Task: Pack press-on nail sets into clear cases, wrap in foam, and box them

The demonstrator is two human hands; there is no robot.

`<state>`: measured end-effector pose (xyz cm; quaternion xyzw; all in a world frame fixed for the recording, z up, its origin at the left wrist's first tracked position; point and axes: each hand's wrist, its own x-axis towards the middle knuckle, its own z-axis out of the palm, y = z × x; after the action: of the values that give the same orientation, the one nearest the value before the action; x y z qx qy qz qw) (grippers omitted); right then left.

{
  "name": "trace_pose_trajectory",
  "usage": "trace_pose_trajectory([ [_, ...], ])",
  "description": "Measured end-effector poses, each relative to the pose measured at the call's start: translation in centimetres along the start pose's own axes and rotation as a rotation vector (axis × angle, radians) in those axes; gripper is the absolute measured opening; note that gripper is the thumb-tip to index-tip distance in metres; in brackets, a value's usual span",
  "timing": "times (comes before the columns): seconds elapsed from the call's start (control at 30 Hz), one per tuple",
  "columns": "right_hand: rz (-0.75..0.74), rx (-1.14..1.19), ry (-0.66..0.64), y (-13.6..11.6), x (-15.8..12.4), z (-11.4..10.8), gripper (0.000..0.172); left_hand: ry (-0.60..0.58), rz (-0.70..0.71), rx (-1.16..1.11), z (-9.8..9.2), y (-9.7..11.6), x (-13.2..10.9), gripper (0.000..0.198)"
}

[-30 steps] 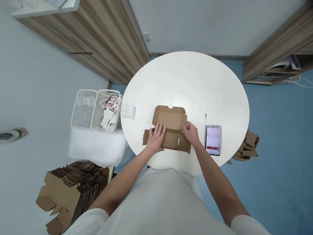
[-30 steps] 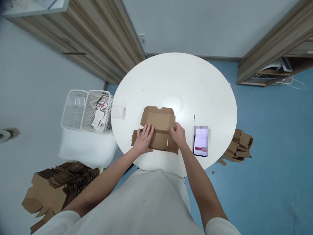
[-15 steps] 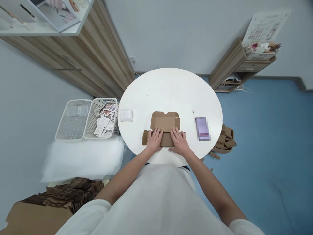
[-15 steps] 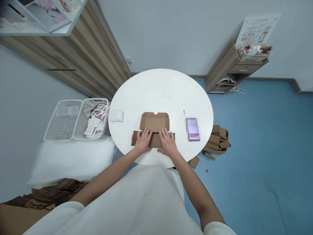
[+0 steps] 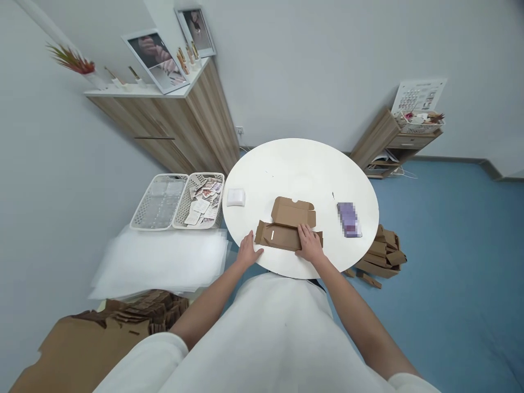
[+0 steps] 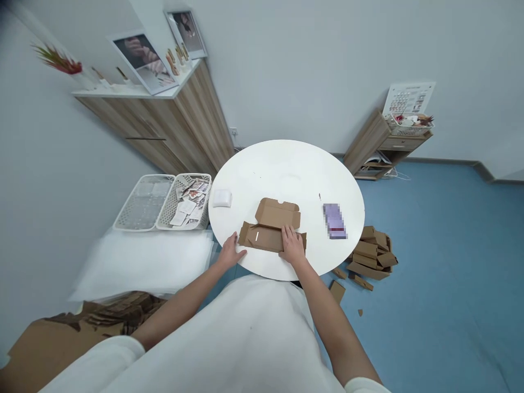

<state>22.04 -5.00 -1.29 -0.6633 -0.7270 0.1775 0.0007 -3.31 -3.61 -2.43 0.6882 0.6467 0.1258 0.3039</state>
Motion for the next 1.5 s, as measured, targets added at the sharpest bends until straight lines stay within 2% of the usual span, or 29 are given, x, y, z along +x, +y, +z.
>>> trace_pose_trajectory([
  [0.1,0.006,0.019,-0.012,-0.7,-0.3,0.4,0.096,-0.003,-0.004,-0.15,0.4,0.0,0.5,0.063],
  [0.27,0.02,0.024,0.007,-1.6,-0.6,0.7,0.092,0.021,-0.058,-0.164,1.0,1.0,1.3,0.041],
  [0.5,-0.001,0.05,0.013,-1.7,-0.6,0.7,0.095,-0.015,-0.09,-0.161,0.4,0.4,1.9,0.043],
  [0.7,0.004,0.027,0.007,-2.0,-0.6,0.9,0.098,-0.065,-0.085,-0.156,-0.2,0.6,2.3,0.03],
  [1.03,-0.015,-0.016,-0.014,-1.8,-0.7,1.1,0.103,-0.114,-0.104,-0.144,-1.4,0.6,2.0,0.026],
  [1.2,-0.012,-0.035,-0.009,-2.7,-0.8,1.7,0.105,-0.129,-0.063,-0.103,-1.1,1.9,1.7,0.026],
  [1.4,-0.003,-0.014,-0.028,-3.1,-0.8,1.6,0.111,-0.148,-0.045,-0.121,-1.0,3.3,1.0,0.049],
  [1.5,-0.039,-0.005,-0.061,-2.8,-1.2,1.5,0.116,-0.17,-0.059,-0.125,-1.0,3.1,1.1,0.038],
])
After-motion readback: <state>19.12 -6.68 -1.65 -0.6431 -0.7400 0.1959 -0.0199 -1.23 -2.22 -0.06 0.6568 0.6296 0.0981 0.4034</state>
